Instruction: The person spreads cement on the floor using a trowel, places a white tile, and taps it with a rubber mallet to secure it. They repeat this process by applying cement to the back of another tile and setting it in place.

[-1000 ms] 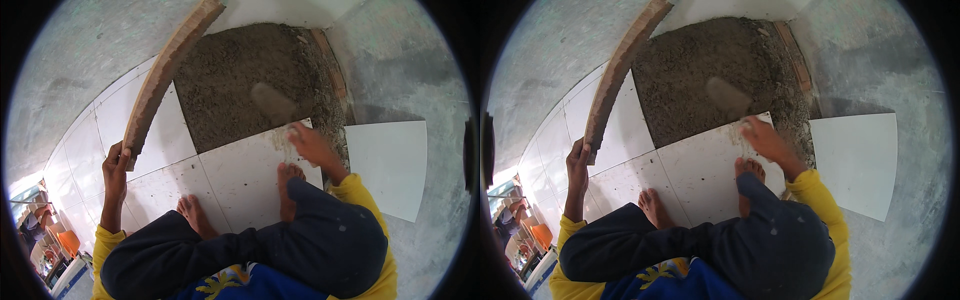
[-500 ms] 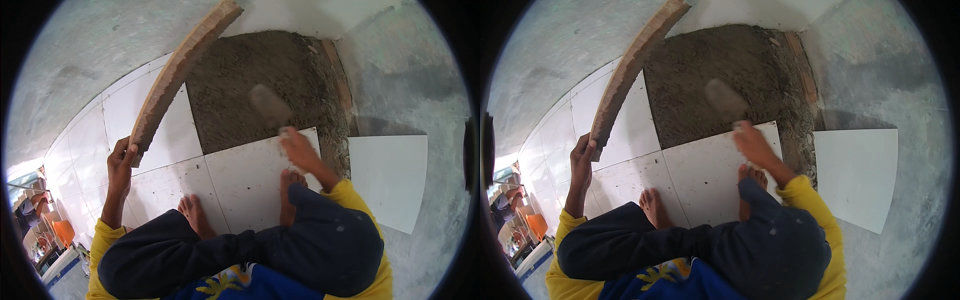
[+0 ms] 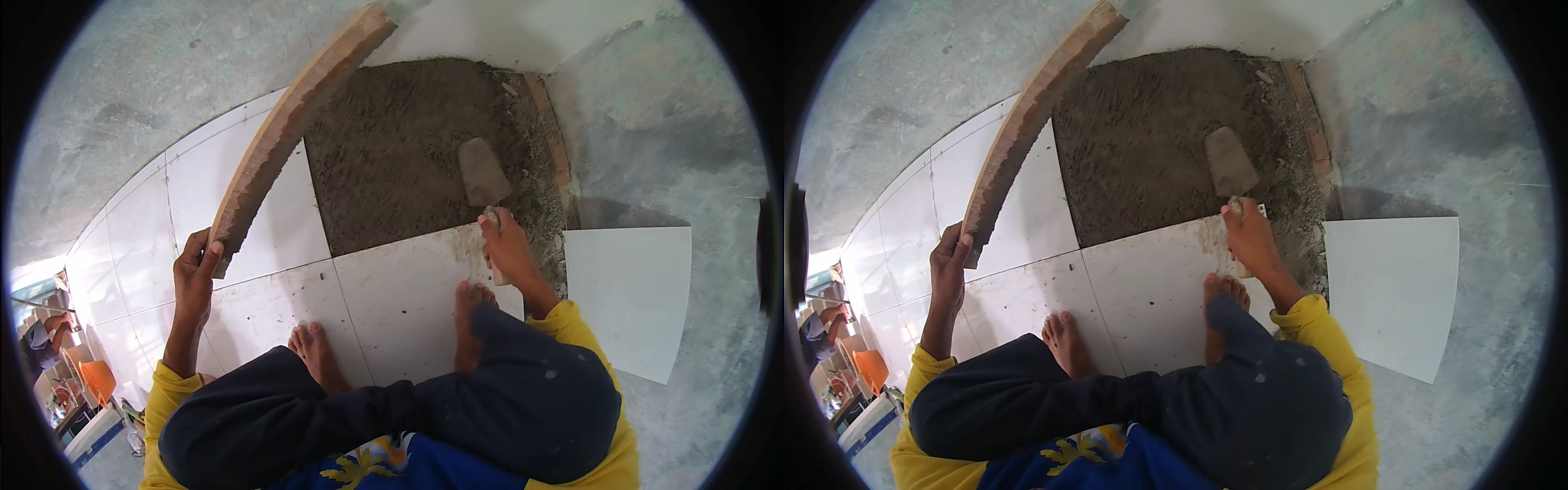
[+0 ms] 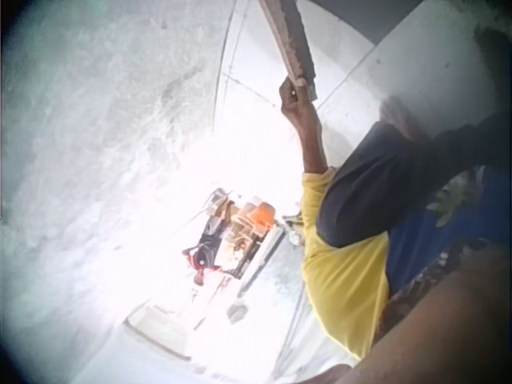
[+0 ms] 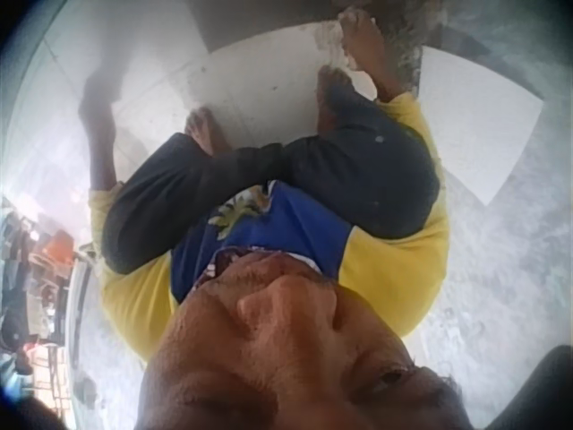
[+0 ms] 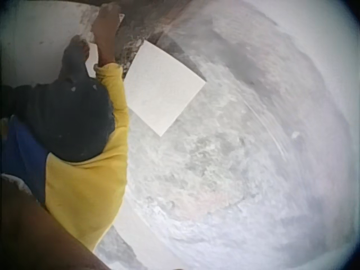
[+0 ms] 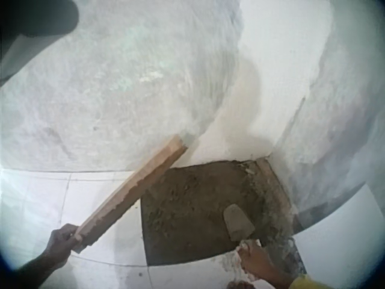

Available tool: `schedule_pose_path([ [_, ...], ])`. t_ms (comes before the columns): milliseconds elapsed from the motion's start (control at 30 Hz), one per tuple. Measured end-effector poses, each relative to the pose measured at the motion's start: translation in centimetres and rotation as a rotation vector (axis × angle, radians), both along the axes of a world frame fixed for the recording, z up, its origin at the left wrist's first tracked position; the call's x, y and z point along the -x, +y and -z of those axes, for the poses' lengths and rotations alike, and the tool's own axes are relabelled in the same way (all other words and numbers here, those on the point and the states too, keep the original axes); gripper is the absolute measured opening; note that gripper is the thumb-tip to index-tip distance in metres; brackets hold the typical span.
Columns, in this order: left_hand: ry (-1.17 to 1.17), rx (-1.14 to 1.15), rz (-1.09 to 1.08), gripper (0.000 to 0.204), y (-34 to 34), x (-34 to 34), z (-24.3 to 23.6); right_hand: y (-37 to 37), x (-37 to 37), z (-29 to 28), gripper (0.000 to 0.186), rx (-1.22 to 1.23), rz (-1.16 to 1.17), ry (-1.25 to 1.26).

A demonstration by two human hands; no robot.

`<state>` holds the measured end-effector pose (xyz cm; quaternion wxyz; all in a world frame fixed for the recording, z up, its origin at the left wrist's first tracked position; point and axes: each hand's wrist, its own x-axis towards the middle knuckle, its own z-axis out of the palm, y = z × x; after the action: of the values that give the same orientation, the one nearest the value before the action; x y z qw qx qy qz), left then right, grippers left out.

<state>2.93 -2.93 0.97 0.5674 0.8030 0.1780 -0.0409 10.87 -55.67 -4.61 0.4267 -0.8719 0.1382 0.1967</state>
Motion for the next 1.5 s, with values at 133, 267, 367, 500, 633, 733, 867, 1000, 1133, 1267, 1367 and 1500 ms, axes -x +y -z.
schedule_pose_path([
  [133, 0.017, -0.012, -0.016, 0.044, 0.0, 0.0, 0.0, 0.1, 0.6, 0.5, 0.055, -0.02, -0.056, 0.074],
  [267, 0.011, 0.007, -0.035, 0.045, -0.2, 0.1, -0.1, -2.6, -0.1, 0.1, 0.054, -0.022, 0.07, 0.046],
  [367, 0.012, -0.02, -0.008, 0.046, -0.3, 0.0, -0.6, -5.5, 0.0, 0.9, 0.052, -0.068, 0.144, 0.038],
  [500, 0.021, 0.005, -0.017, 0.049, -0.8, -0.2, -0.6, -6.8, 0.5, 0.9, 0.053, -0.198, 0.096, 0.096],
  [633, 0.013, -0.037, -0.029, 0.05, -1.8, -0.4, -1.0, -5.6, 1.5, -0.8, 0.056, 0.06, -0.193, 0.125],
  [733, 0.019, -0.017, -0.017, 0.05, -2.5, -0.5, -1.1, -8.7, 0.5, 0.0, 0.059, 0.108, -0.138, 0.083],
  [867, 0.011, 0.009, -0.019, 0.05, -2.3, -0.3, -0.8, -11.4, 0.0, 0.7, 0.061, 0.014, -0.069, 0.069],
  [1000, -0.003, 0.048, -0.009, 0.048, -2.6, -0.3, -1.0, -10.8, 0.1, -0.3, 0.058, -0.014, -0.037, 0.103],
  [1133, 0.002, 0.045, -0.017, 0.048, -2.3, -0.4, -0.7, -8.1, -0.2, 0.7, 0.054, -0.075, -0.111, 0.087],
  [1267, 0.004, 0.065, 0.002, 0.047, -2.5, -0.3, -1.0, -9.0, -1.8, 0.9, 0.055, -0.069, 0.02, 0.074],
  [1367, 0.043, 0.046, 0.012, 0.047, -2.6, -0.5, -1.5, -9.2, -2.4, 0.9, 0.054, -0.13, 0.031, 0.045],
  [1500, 0.048, 0.017, -0.001, 0.048, -2.6, -0.3, -1.4, -8.3, -3.7, 1.5, 0.052, -0.072, -0.025, 0.024],
])
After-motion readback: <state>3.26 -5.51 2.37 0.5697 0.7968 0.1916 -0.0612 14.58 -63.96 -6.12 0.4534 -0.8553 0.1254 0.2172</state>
